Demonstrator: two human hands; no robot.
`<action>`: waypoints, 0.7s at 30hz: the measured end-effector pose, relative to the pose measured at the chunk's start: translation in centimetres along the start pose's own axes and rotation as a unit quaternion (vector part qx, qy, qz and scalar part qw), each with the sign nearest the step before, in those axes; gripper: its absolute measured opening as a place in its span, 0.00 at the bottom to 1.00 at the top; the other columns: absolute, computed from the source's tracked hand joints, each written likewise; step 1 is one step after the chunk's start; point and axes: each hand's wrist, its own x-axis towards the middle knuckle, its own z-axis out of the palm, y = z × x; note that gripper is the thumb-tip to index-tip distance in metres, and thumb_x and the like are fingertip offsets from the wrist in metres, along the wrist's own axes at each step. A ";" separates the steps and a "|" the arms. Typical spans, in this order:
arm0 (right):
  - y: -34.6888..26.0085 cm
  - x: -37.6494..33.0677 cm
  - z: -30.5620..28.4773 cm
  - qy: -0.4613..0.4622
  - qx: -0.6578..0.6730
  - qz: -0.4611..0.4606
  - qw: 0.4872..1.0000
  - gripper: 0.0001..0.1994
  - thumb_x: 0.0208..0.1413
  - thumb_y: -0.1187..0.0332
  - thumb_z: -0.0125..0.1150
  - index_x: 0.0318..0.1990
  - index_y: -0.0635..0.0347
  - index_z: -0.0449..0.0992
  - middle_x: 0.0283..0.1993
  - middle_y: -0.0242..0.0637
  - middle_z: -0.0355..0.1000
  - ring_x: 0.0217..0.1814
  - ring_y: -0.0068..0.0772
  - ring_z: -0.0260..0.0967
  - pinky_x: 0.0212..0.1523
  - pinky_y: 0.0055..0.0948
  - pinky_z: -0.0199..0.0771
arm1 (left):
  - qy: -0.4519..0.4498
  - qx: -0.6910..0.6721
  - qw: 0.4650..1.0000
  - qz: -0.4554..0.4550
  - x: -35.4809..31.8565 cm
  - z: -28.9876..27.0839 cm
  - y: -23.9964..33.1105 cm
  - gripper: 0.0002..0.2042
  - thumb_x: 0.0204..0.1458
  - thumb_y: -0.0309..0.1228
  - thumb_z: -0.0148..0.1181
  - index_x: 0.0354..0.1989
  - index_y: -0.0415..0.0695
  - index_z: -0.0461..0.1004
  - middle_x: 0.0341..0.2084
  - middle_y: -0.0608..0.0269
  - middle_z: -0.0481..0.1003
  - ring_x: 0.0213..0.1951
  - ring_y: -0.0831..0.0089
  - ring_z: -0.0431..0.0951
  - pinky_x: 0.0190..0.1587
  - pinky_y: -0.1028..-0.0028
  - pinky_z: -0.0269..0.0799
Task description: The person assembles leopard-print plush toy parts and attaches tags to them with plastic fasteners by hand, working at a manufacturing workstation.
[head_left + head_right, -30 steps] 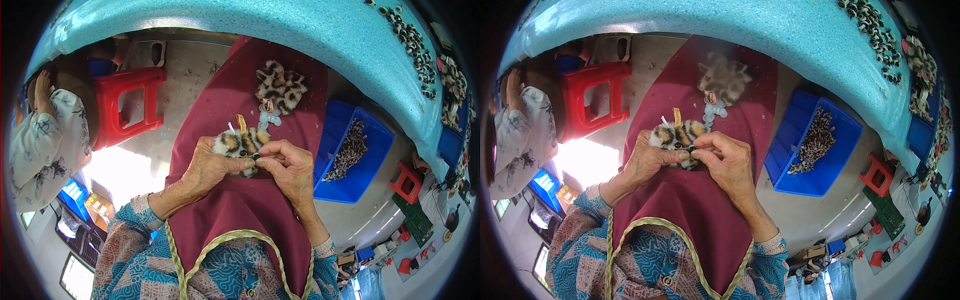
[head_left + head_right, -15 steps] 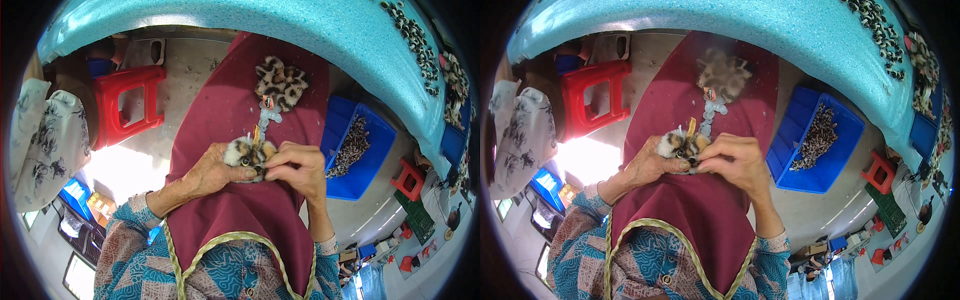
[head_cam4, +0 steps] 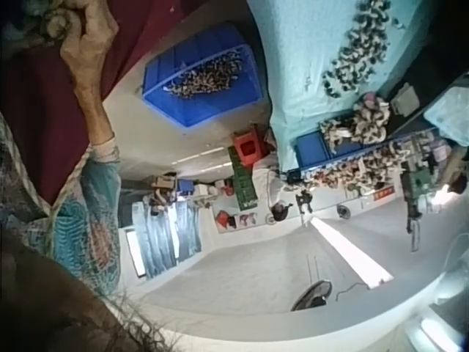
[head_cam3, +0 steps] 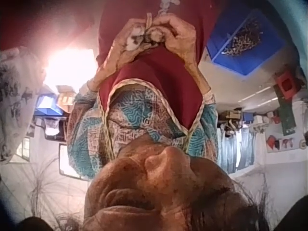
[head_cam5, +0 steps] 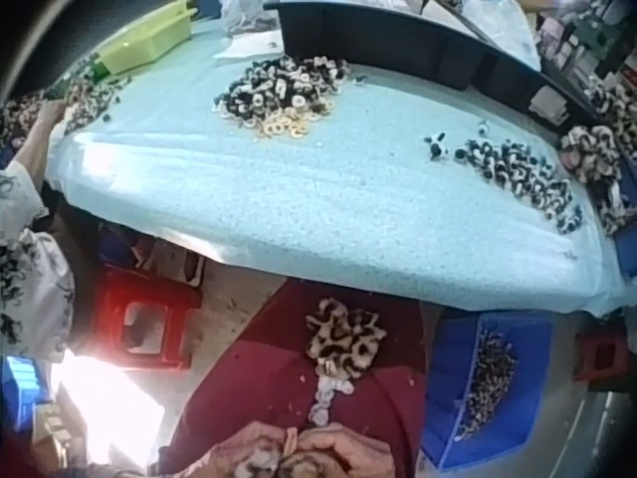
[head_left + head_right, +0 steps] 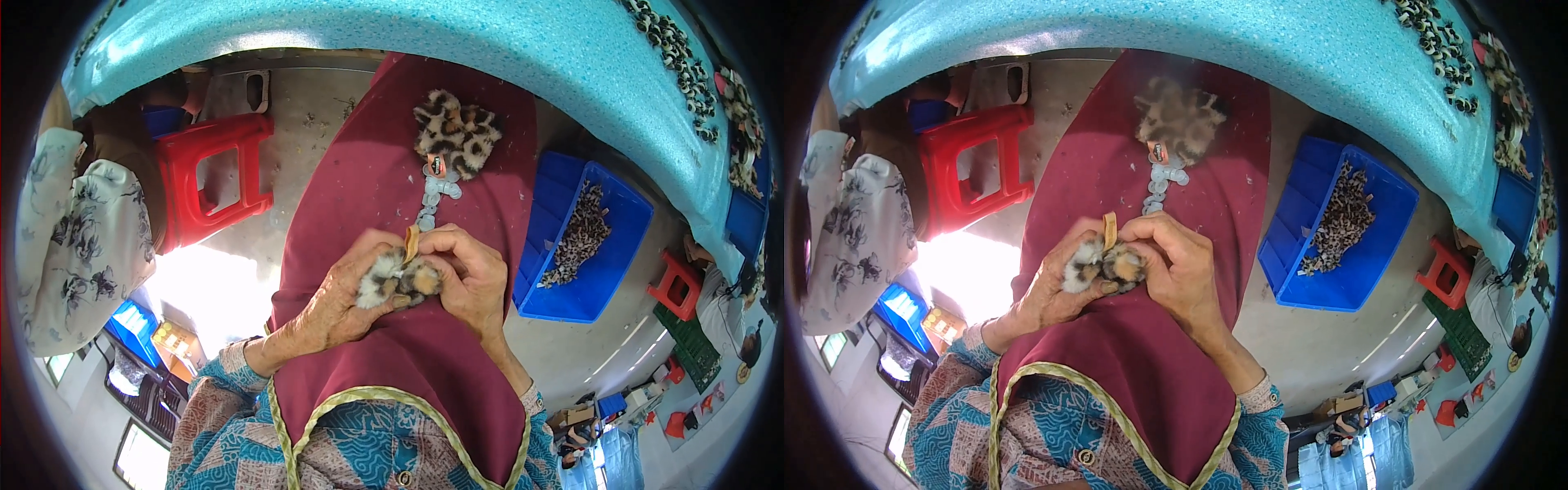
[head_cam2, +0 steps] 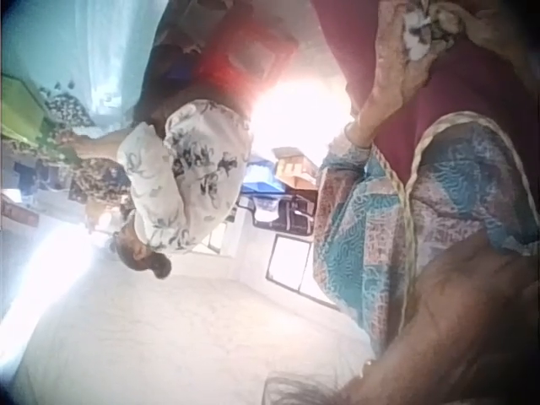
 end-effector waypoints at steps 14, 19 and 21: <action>-3.8 -0.4 1.7 -0.011 -0.012 -0.293 0.956 0.13 0.33 0.82 0.61 0.31 0.59 0.73 0.26 0.34 0.71 0.25 0.32 0.68 0.23 0.26 0.70 | 0.053 0.148 0.923 0.352 -1.2 -2.0 0.8 0.16 0.39 0.24 0.64 0.37 0.39 0.68 0.34 0.53 0.72 0.37 0.58 0.73 0.39 0.65 0.70; -3.9 -0.9 2.0 -0.017 -0.008 -0.309 0.951 0.12 0.30 0.79 0.61 0.29 0.57 0.75 0.26 0.32 0.72 0.25 0.28 0.68 0.22 0.24 0.70 | 0.017 0.125 0.919 0.374 -1.9 -2.6 0.4 0.21 0.36 0.23 0.66 0.41 0.40 0.66 0.39 0.53 0.68 0.42 0.55 0.72 0.42 0.63 0.69; -4.2 -0.9 1.8 -0.029 -0.006 -0.312 0.950 0.12 0.30 0.79 0.61 0.29 0.59 0.75 0.26 0.33 0.72 0.25 0.29 0.68 0.23 0.25 0.70 | 0.013 0.106 0.923 0.371 -2.1 -2.6 0.3 0.21 0.36 0.23 0.66 0.42 0.39 0.66 0.40 0.52 0.68 0.43 0.55 0.72 0.42 0.62 0.69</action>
